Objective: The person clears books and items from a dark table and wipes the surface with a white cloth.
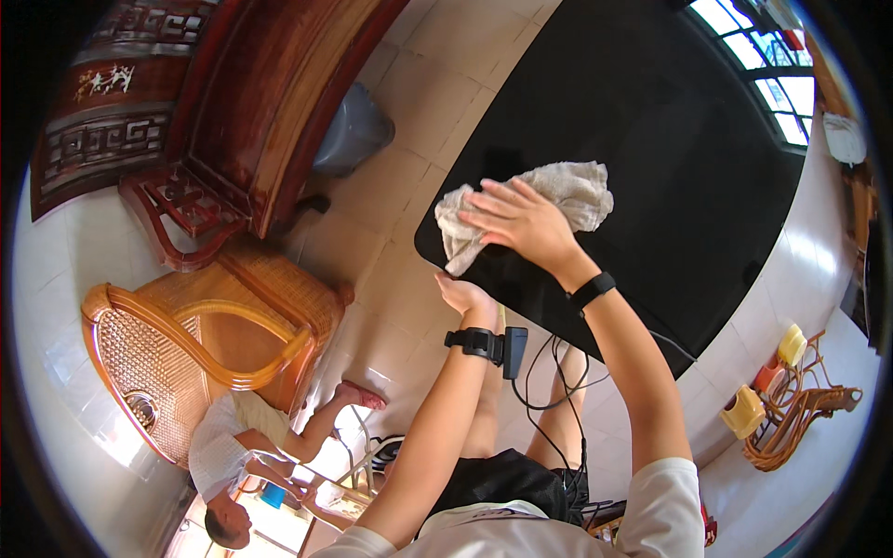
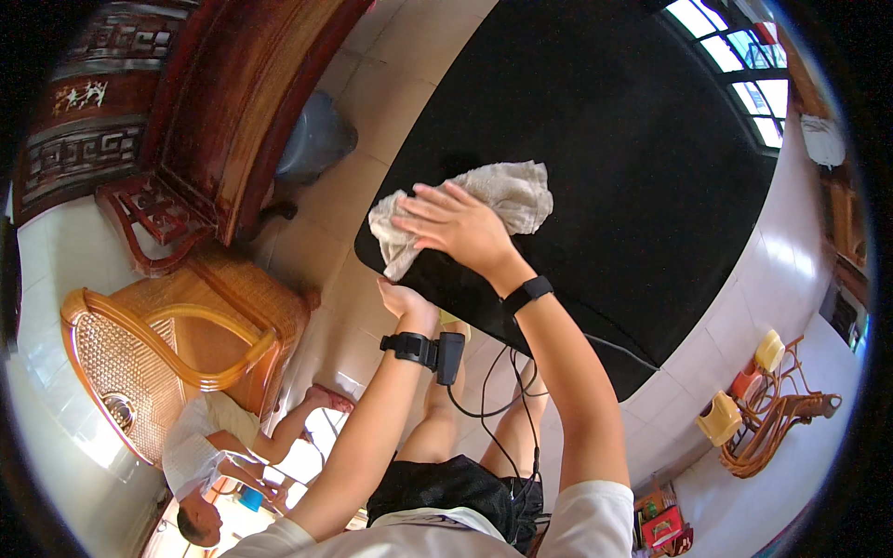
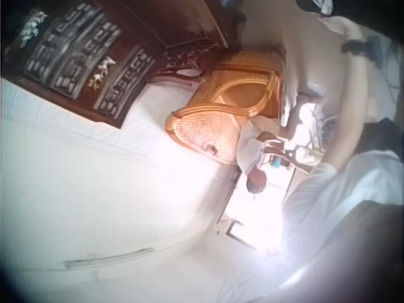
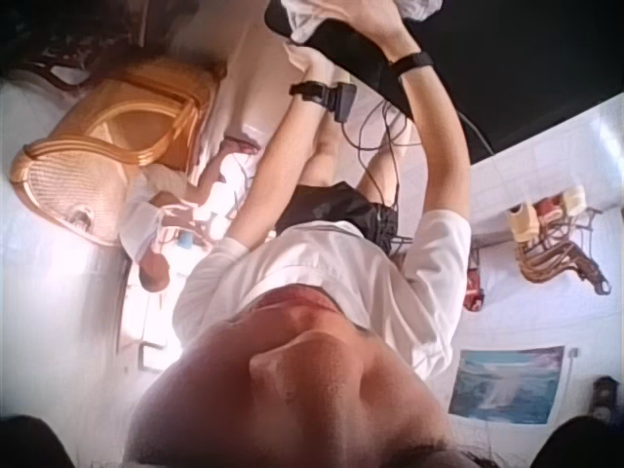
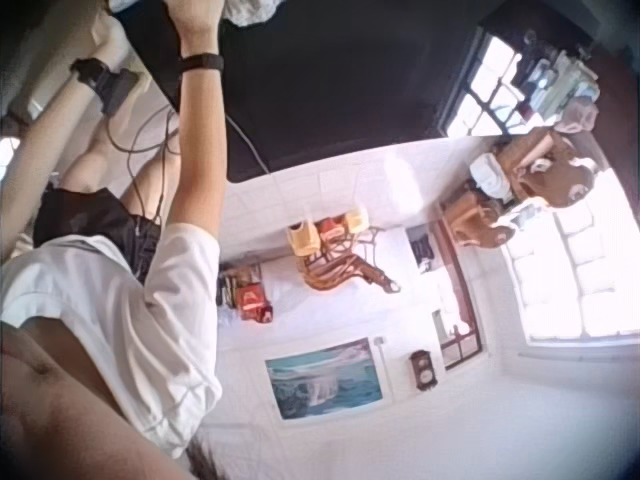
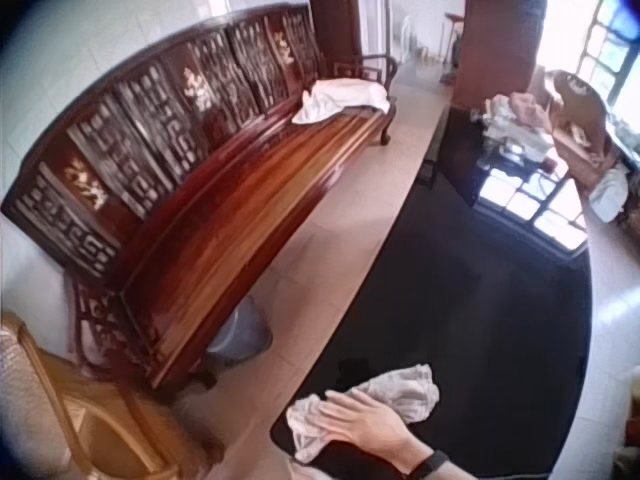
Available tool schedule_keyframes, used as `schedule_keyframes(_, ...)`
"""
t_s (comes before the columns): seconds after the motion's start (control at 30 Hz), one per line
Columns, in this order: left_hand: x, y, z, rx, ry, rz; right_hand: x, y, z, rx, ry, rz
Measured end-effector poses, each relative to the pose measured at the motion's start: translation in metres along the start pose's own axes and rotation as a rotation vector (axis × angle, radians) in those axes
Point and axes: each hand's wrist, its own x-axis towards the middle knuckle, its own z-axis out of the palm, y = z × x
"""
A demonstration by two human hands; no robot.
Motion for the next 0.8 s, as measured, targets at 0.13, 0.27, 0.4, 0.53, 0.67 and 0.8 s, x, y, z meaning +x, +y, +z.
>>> schedule_keyframes(0.13, -0.046, 0.006, 0.028, 0.26, 0.144, -0.056, -0.005, 0.058, -0.01, -0.154, 0.001, 0.105)
schedule_keyframes(0.27, -0.037, 0.013, 0.021, 0.371, 0.319, -0.082, 0.012, 0.142, -0.037, -0.346, 0.164, 0.288)
schedule_keyframes(0.4, -0.035, 0.012, 0.018, 0.4, 0.316, -0.067, 0.015, 0.198, -0.053, -0.323, 0.299, 0.275)
schedule_keyframes(0.53, -0.024, 0.006, 0.013, 0.331, 0.341, -0.051, 0.017, 0.279, -0.067, -0.412, 0.425, 0.448)
schedule_keyframes(0.67, -0.044, 0.014, 0.03, 0.458, 0.359, -0.026, 0.014, 0.293, -0.112, -0.087, 0.452, 0.786)
schedule_keyframes(0.8, -0.047, 0.018, 0.03, 0.58, 0.406, 0.007, 0.003, 0.254, -0.137, 0.086, 0.579, 0.905)
